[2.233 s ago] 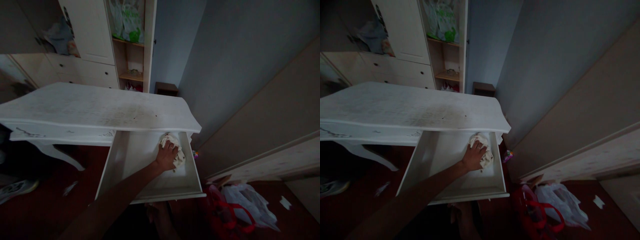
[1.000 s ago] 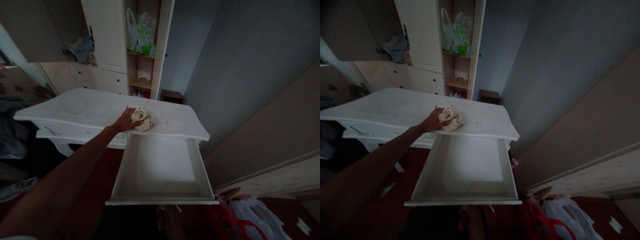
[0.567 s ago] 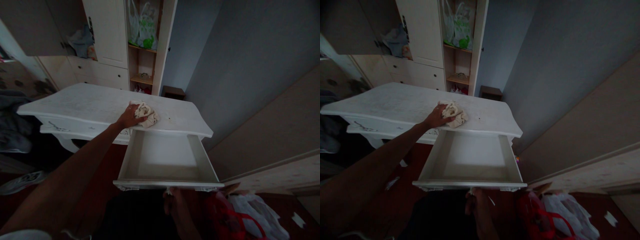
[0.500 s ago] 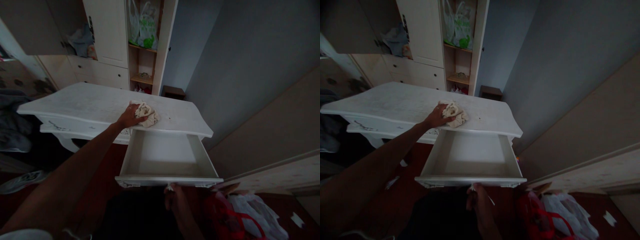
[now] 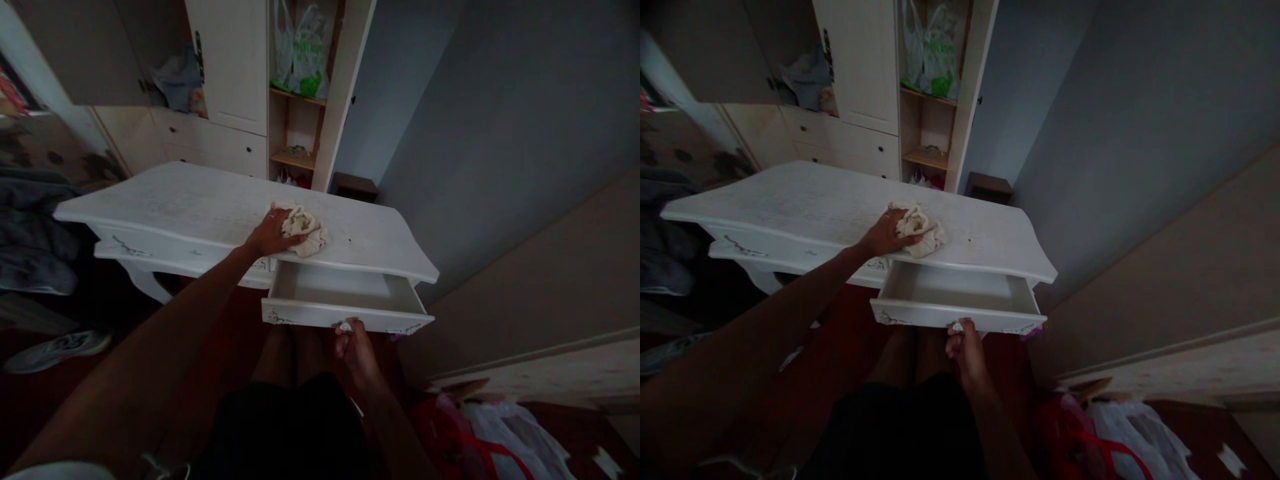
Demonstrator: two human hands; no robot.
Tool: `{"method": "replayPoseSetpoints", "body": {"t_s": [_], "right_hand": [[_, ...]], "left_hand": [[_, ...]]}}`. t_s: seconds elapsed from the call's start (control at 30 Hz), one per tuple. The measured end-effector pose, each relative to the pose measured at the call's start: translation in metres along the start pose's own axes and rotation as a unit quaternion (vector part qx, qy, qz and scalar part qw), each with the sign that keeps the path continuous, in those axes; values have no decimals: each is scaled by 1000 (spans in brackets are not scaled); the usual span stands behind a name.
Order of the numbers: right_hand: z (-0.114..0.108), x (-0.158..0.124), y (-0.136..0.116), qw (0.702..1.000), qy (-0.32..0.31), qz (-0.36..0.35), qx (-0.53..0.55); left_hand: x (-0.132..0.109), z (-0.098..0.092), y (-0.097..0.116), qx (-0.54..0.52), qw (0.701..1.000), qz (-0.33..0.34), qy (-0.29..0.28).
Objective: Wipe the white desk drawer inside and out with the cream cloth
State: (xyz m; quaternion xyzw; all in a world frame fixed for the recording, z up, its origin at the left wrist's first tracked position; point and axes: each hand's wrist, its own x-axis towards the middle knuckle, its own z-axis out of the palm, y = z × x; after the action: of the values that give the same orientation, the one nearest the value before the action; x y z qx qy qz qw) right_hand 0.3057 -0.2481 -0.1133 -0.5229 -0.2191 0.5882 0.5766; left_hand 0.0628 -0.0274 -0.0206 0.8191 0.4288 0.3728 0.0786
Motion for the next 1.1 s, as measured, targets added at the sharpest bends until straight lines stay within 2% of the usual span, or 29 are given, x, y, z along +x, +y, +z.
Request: {"method": "replayPoseSetpoints", "body": {"t_s": [0.4, 0.6, 0.73, 0.9, 1.1], "right_hand": [[27, 79, -22, 999, 8, 28, -18], [36, 106, -32, 999, 12, 45, -22], [42, 117, -38, 997, 15, 73, -17], [45, 119, -44, 994, 11, 102, -22], [30, 110, -62, 977, -80, 173, -93]], "left_hand": [[-2, -1, 4, 2, 1000, -25, 1], [-2, 0, 3, -2, 999, -32, 0], [-2, 0, 4, 2, 999, -42, -2], [-2, 0, 3, 8, 1000, -9, 0], [-2, 0, 0, 16, 999, -32, -11]]}}
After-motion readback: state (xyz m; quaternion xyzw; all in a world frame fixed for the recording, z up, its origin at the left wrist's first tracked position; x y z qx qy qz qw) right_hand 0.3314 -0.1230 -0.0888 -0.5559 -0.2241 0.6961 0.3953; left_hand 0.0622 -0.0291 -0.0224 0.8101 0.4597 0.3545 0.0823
